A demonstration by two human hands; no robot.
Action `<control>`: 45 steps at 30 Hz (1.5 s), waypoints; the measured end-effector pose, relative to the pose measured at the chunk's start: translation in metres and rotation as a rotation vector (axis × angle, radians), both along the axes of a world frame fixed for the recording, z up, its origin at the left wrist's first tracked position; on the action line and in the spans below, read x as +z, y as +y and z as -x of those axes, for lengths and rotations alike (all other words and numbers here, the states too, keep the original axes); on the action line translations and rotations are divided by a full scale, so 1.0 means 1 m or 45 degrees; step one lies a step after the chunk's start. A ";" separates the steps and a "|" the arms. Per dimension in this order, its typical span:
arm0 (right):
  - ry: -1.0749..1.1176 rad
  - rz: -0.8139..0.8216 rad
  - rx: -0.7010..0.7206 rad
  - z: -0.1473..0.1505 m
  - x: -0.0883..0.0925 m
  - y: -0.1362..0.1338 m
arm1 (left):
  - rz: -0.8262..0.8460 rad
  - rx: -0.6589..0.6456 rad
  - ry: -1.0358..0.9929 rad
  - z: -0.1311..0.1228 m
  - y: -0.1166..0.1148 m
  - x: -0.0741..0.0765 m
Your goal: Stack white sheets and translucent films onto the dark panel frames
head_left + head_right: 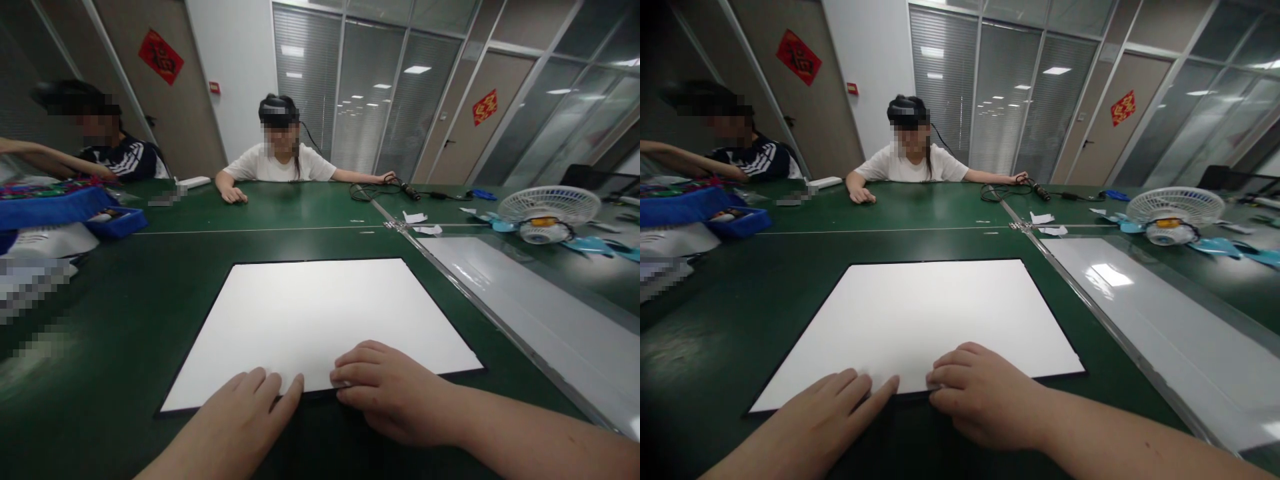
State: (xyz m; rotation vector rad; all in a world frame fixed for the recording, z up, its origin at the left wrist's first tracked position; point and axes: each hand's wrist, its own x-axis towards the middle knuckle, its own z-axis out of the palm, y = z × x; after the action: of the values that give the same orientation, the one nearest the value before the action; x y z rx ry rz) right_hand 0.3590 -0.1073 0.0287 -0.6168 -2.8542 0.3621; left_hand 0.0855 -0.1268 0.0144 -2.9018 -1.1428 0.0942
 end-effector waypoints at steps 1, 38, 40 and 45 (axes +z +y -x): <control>-0.002 0.000 0.002 0.000 0.000 0.000 | -0.013 -0.002 -0.013 0.000 0.000 -0.001; 0.002 0.093 -0.058 0.006 0.010 -0.005 | -0.127 0.756 -0.314 0.107 0.142 -0.028; 0.015 0.093 -0.082 0.008 0.012 -0.007 | -0.114 0.763 -0.295 0.106 0.142 -0.026; -0.036 0.060 -0.080 0.011 0.013 -0.009 | -0.102 0.765 -0.288 0.105 0.139 -0.022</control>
State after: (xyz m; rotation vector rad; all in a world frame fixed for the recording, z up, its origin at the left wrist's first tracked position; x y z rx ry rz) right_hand 0.3484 -0.1168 0.0414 -0.7238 -2.8526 0.4148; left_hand -0.0198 0.0123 -0.0076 -2.4436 -1.9646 -0.2701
